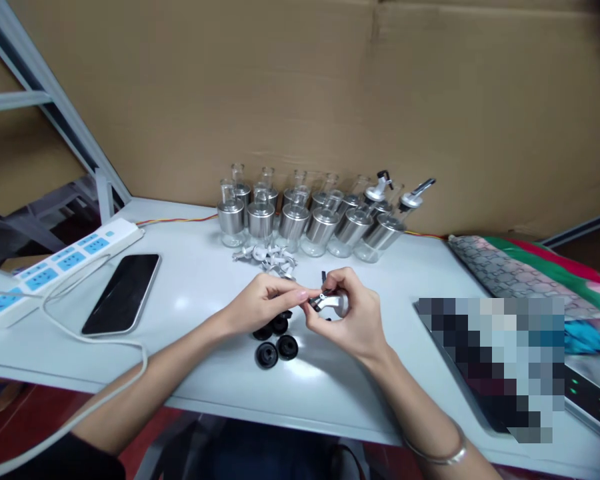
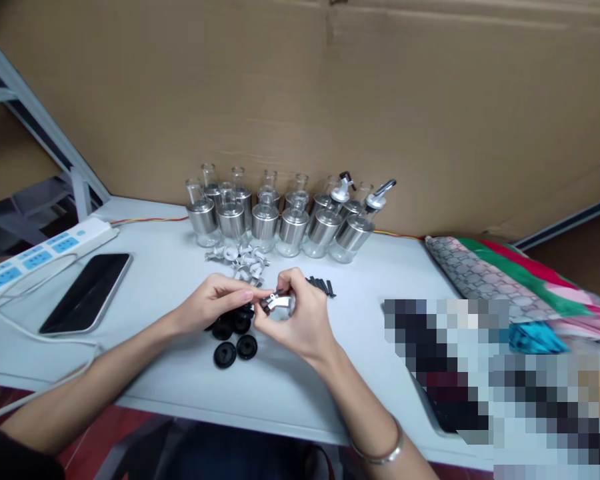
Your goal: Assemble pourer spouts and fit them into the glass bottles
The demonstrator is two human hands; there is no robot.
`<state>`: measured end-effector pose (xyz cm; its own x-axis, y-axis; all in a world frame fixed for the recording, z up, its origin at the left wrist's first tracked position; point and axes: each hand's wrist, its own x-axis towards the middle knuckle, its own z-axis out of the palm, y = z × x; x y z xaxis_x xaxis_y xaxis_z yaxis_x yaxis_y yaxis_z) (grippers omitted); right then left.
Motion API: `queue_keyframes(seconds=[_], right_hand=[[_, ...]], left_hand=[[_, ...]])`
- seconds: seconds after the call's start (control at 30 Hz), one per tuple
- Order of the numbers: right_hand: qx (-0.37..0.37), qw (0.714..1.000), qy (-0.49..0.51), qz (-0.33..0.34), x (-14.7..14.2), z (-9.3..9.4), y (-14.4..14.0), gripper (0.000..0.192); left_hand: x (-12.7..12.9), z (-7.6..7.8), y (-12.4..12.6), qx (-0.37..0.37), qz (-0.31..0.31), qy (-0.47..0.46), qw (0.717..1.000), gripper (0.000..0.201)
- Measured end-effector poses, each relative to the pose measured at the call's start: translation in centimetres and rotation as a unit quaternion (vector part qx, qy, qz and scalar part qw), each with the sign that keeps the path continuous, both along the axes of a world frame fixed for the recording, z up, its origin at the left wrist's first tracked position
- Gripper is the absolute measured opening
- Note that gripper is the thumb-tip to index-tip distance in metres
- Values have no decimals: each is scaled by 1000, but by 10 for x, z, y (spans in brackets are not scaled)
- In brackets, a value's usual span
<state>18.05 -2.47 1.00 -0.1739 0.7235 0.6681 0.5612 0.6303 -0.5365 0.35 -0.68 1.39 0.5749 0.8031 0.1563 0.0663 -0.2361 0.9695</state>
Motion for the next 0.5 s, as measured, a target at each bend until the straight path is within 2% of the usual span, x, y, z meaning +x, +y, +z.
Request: queue_keyframes(seconds=[0.27,0.37,0.43,0.5], right_hand=[[-1,999,-24,47,0,-4,8,22],[-17,999,-35,16,3,-4,18,22],[-28,999,-34,-23,7,-1,30,29],[-20,997,-31,-70,10,6,46,31]], left_hand=[[0,-4,2,51,31,-5,998,35],[-1,-7,5,81,62,-2,995,37],[-3,-11,8,168,108,36,979,36],[-4,-14,11,304,147,92,937,32]])
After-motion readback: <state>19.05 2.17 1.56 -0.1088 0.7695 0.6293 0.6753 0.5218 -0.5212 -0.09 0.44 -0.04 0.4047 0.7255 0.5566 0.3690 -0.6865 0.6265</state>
